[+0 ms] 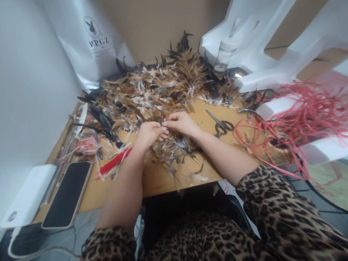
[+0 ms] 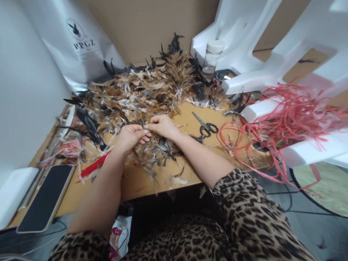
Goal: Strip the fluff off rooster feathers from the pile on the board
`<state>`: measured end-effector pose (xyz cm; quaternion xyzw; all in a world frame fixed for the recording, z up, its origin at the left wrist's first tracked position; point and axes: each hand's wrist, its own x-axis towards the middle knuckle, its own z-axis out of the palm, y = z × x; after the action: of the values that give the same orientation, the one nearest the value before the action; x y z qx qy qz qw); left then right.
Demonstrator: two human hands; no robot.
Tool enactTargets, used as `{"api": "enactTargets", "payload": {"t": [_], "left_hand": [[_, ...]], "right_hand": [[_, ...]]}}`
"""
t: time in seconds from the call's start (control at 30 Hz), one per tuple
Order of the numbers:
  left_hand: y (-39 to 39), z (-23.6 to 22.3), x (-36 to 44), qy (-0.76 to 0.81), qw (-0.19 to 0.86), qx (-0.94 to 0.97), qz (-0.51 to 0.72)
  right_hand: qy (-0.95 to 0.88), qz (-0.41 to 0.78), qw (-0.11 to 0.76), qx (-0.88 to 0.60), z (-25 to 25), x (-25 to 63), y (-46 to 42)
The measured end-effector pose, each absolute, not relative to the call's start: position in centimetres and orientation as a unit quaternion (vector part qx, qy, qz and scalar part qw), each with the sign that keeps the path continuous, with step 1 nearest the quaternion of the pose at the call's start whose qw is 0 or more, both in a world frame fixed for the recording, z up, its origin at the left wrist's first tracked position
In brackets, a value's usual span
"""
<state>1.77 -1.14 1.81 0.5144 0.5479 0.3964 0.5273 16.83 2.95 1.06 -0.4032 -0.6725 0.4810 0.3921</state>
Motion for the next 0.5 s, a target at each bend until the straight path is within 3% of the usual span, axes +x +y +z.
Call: {"api": "enactTargets", "payload": {"t": [0.23,0.5], "left_hand": [[-1.11,1.82,2.26,0.566,0.511,0.521,0.383],[-1.46,2.13,1.83,0.505,0.571,0.478,0.437]], "right_hand": [[-0.669,0.469,0.406,-0.409,1.06,16.31,2.56],[-0.548,0.593,0.44,-0.394,1.71,16.56,2.59]]}}
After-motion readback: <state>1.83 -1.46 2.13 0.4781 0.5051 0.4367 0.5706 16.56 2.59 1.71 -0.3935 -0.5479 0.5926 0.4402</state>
